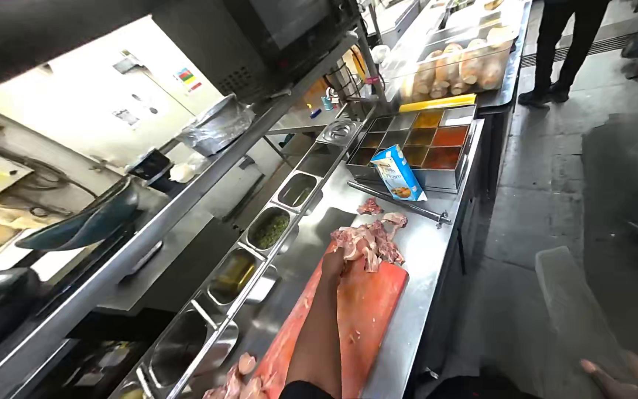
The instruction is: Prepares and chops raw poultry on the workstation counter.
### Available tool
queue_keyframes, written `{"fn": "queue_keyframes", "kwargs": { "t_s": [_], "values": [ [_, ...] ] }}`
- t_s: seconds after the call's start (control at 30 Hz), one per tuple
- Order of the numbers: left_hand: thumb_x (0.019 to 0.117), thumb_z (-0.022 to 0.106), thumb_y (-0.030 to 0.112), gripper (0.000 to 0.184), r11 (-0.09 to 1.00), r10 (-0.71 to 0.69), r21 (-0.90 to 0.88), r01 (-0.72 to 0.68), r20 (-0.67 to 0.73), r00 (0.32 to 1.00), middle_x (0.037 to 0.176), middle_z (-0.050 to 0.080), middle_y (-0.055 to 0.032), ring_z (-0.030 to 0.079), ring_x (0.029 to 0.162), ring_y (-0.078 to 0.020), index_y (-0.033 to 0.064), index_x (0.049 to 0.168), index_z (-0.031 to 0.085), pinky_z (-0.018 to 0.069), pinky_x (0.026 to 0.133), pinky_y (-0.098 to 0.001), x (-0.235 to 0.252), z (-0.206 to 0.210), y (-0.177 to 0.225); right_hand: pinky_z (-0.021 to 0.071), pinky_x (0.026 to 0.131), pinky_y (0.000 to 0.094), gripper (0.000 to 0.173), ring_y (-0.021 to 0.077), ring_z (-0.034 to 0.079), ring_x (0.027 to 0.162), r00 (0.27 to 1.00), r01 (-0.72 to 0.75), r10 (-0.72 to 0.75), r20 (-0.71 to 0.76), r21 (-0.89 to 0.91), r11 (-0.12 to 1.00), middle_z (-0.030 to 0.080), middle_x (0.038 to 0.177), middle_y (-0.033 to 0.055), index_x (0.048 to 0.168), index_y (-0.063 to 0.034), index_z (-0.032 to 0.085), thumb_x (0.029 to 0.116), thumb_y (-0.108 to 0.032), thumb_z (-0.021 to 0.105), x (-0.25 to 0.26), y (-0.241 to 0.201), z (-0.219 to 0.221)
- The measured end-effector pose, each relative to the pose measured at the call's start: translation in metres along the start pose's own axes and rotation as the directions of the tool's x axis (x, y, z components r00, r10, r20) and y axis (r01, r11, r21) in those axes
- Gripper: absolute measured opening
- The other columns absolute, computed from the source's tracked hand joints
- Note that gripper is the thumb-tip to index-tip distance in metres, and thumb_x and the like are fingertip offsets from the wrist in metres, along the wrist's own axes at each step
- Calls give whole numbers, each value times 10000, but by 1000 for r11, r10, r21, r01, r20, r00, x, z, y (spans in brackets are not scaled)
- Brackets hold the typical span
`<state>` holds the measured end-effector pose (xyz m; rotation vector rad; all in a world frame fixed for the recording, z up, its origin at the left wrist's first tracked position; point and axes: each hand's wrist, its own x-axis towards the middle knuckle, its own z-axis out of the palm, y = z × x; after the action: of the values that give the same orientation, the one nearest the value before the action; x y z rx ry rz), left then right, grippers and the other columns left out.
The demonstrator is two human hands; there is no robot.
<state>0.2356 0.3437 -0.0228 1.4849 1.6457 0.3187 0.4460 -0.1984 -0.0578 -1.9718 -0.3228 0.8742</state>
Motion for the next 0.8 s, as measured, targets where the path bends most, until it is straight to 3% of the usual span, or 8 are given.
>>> {"fn": "queue_keyframes", "kwargs": {
  "t_s": [0.13, 0.33, 0.53, 0.7, 0.8],
  "values": [
    [1102, 445, 343, 376, 973, -15, -229, 2, -56, 998, 684, 463, -35, 411, 503, -131, 12, 1016, 601, 415, 489, -299, -21, -15, -13, 583, 597, 483, 656, 239, 658, 670, 996, 71, -70, 59, -20, 997, 655, 1064, 191, 1489, -15, 377, 999, -376, 620, 15, -26, 4],
    [1102, 458, 267, 317, 957, 114, -258, -131, -80, 990, 678, 507, -36, 445, 508, -119, 9, 1011, 619, 426, 501, -291, -59, -40, -30, 570, 516, 457, 589, 234, 628, 559, 960, 175, -172, 220, 6, 985, 659, 868, 142, 1438, -50, 441, 990, -389, 620, 17, -63, 50],
    [1110, 457, 320, 355, 875, 214, -396, -279, -201, 956, 696, 539, -12, 458, 523, -88, 30, 1006, 634, 434, 507, -262, -118, -104, -31, 582, 556, 464, 541, 223, 650, 613, 905, 278, -276, 323, 41, 960, 693, 950, 133, 1399, -34, 493, 987, -350, 643, 1, -70, 89],
    [1110, 443, 329, 326, 824, 180, -456, -335, -351, 919, 700, 520, 32, 438, 515, -49, 83, 971, 607, 408, 483, -218, -157, -172, -75, 543, 466, 412, 547, 187, 604, 533, 876, 289, -278, 395, 33, 957, 675, 868, 80, 1391, -97, 513, 954, -404, 634, 5, -67, 114],
    [1108, 443, 293, 284, 755, 184, -498, -427, -464, 867, 682, 525, 32, 473, 524, -70, 82, 1024, 615, 458, 508, -250, -199, -169, -119, 526, 428, 390, 521, 182, 581, 489, 860, 292, -281, 427, 41, 955, 660, 823, 70, 1380, -129, 513, 955, -407, 631, 8, -70, 130]
  ]
}}
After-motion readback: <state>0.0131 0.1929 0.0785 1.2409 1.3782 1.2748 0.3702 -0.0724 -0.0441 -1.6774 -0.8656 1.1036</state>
